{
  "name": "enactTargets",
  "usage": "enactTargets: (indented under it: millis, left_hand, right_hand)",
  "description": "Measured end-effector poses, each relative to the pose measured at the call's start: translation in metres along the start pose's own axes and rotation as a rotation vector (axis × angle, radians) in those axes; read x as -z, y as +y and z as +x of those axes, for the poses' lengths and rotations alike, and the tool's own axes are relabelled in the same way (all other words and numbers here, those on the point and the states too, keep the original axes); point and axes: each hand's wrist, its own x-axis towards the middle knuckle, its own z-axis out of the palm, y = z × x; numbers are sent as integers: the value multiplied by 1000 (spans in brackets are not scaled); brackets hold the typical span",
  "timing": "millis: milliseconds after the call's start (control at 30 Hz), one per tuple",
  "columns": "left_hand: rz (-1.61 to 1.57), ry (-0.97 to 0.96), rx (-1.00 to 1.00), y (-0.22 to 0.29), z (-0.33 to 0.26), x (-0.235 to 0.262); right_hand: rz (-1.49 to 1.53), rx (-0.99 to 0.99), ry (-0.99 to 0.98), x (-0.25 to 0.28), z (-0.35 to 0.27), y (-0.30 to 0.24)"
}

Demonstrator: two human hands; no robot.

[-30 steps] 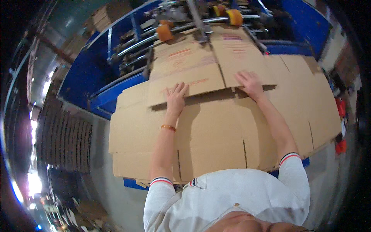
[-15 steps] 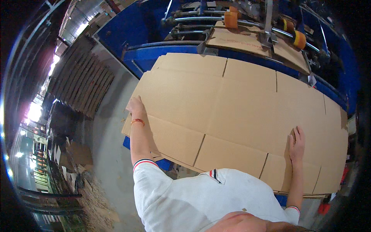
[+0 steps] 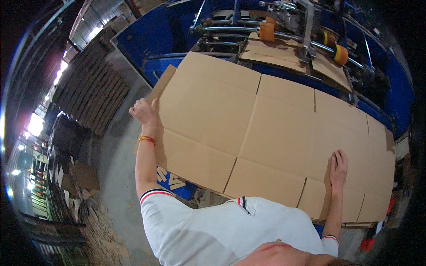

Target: The person repeatedly picks up flat cardboard sheets from a stack, folds them along pre-scored lines into box shapes, and places them back on the stack. The action is continuous and repetitive throughout the clip.

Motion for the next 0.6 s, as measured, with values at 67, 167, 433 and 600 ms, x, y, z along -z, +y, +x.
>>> enactTargets:
  millis: [67, 167, 433, 600]
  left_hand:
    - [-26, -33, -58, -2, 14, 25]
    - [-303, -377, -178, -22, 60, 80]
    - [-2348, -910, 151, -39, -41, 216]
    - [-3372, -1141, 1086, -16, -143, 194]
  right_hand:
    - [-3, -4, -9, 3, -6, 0]
    - [-39, -44, -28, 13, -29, -2]
    - [-391, -613, 95, 49, -139, 34]
    - [-140, -940, 584, 32, -237, 159]
